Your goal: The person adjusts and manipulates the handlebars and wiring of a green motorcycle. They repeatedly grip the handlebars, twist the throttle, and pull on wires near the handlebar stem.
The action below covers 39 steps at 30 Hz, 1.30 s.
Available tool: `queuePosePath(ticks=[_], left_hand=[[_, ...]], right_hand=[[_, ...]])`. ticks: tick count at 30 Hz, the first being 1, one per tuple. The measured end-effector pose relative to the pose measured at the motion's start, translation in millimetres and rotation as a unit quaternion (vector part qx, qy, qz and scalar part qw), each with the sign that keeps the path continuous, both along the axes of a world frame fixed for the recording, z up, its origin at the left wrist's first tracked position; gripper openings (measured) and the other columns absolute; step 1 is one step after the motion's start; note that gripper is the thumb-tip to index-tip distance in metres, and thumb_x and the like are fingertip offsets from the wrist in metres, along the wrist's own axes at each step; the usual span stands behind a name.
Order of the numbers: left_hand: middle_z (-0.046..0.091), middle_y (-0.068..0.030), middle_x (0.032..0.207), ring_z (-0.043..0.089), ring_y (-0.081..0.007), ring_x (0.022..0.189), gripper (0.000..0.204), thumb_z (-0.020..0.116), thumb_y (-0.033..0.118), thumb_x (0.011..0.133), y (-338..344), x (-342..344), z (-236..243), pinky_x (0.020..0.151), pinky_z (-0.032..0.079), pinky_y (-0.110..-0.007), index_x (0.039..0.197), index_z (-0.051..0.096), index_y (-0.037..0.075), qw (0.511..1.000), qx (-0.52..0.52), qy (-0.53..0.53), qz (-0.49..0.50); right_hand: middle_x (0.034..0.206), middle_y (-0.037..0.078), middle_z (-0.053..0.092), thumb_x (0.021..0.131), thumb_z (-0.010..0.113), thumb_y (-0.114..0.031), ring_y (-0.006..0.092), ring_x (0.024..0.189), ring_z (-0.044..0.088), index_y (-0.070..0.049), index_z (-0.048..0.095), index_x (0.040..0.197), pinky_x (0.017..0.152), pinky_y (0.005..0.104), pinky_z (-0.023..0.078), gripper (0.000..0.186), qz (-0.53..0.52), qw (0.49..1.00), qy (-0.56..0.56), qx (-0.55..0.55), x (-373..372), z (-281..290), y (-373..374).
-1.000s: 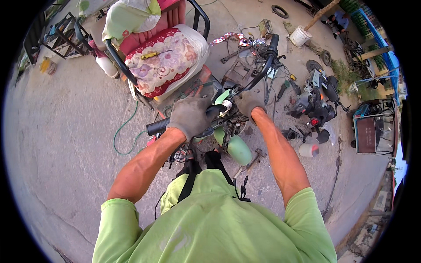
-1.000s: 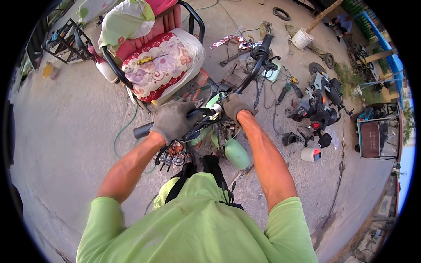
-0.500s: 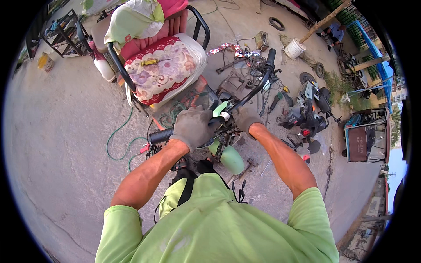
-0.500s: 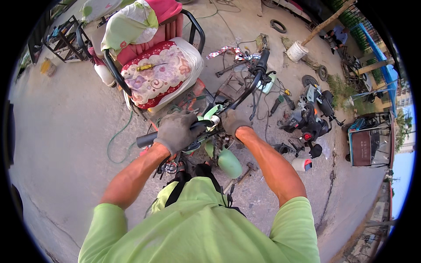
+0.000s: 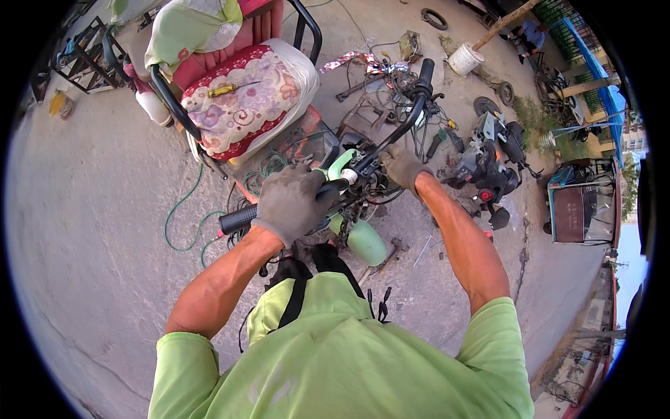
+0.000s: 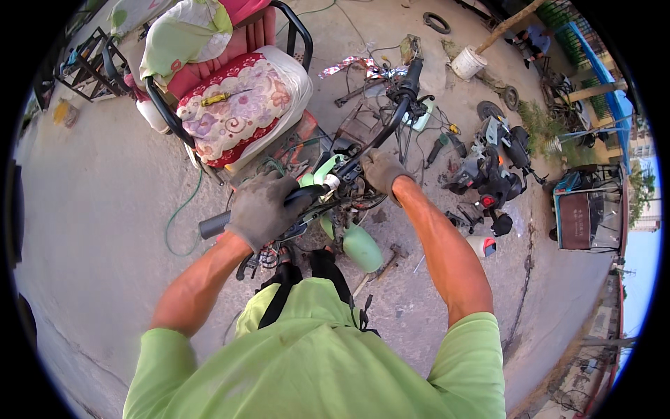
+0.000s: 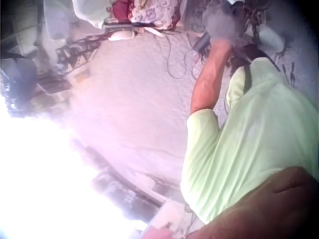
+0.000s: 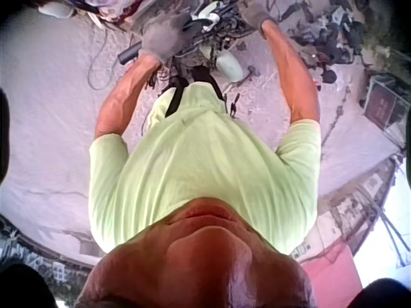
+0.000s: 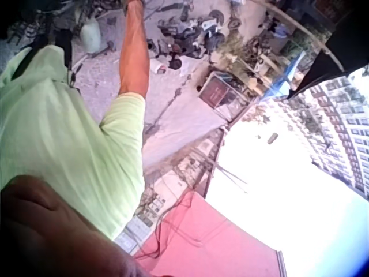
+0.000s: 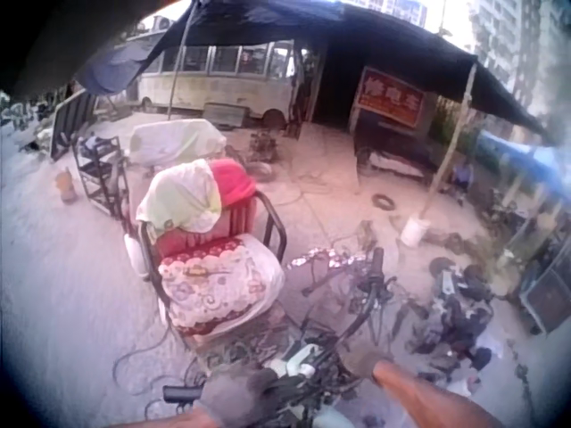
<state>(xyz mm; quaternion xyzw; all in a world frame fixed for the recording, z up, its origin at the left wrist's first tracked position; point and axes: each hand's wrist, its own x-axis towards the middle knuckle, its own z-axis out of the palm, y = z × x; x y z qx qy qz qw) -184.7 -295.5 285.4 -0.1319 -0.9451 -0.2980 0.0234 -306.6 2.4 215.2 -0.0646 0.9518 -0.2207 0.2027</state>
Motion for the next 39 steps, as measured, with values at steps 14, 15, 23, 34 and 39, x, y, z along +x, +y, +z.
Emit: queuePosePath(ticks=[14, 15, 23, 34, 39], left_hand=[[0.066, -0.0111, 0.083, 0.066, -0.0334, 0.084, 0.025, 0.077, 0.033, 0.084, 7, -2, 9, 0.077, 0.052, -0.047, 0.095, 0.076, 0.01, 1.0, -0.006, 0.003, 0.01], [0.066, -0.0111, 0.083, 0.066, -0.0334, 0.084, 0.026, 0.077, 0.033, 0.083, 8, -2, 10, 0.076, 0.052, -0.047, 0.095, 0.076, 0.01, 1.0, -0.006, -0.004, 0.012], [0.067, -0.0109, 0.081, 0.066, -0.0329, 0.081, 0.026, 0.078, 0.032, 0.083, 14, -5, 11, 0.075, 0.052, -0.045, 0.095, 0.076, 0.009, 1.0, -0.009, 0.0, 0.012], [0.067, -0.011, 0.082, 0.067, -0.033, 0.082, 0.028, 0.079, 0.032, 0.081, 16, -5, 11, 0.074, 0.052, -0.046, 0.096, 0.076, 0.009, 1.0, -0.022, -0.003, 0.015], [0.066, -0.0111, 0.081, 0.066, -0.0332, 0.081, 0.027, 0.079, 0.033, 0.082, 16, -4, 12, 0.075, 0.053, -0.046, 0.096, 0.076, 0.01, 1.0, -0.006, 0.004, 0.017]], right_hand=[[0.102, 0.021, 0.071, 0.103, 0.054, -0.027, 0.0413, 0.099, 0.068, -0.006, 0.066, 0.115, 0.086, 0.049, 0.052, 0.027, 0.13, 0.991, 0.034, 0.016, -5, 6, 18], [0.102, 0.02, 0.071, 0.103, 0.054, -0.027, 0.0412, 0.099, 0.068, -0.006, 0.067, 0.114, 0.086, 0.0497, 0.052, 0.026, 0.14, 0.988, 0.043, 0.043, -5, 10, 16], [0.102, 0.017, 0.071, 0.101, 0.053, -0.027, 0.0402, 0.097, 0.068, -0.01, 0.069, 0.11, 0.085, 0.0509, 0.052, 0.024, 0.349, 0.929, 0.061, 0.106, -36, 35, 20], [0.101, 0.017, 0.073, 0.101, 0.054, -0.03, 0.04, 0.096, 0.07, -0.012, 0.068, 0.113, 0.082, 0.0505, 0.053, 0.026, 0.328, 0.94, 0.044, 0.083, -33, 22, 24], [0.1, 0.016, 0.074, 0.102, 0.053, -0.033, 0.0399, 0.095, 0.07, -0.015, 0.068, 0.116, 0.083, 0.0509, 0.053, 0.028, 0.279, 0.956, 0.012, 0.088, -31, 22, 21]])
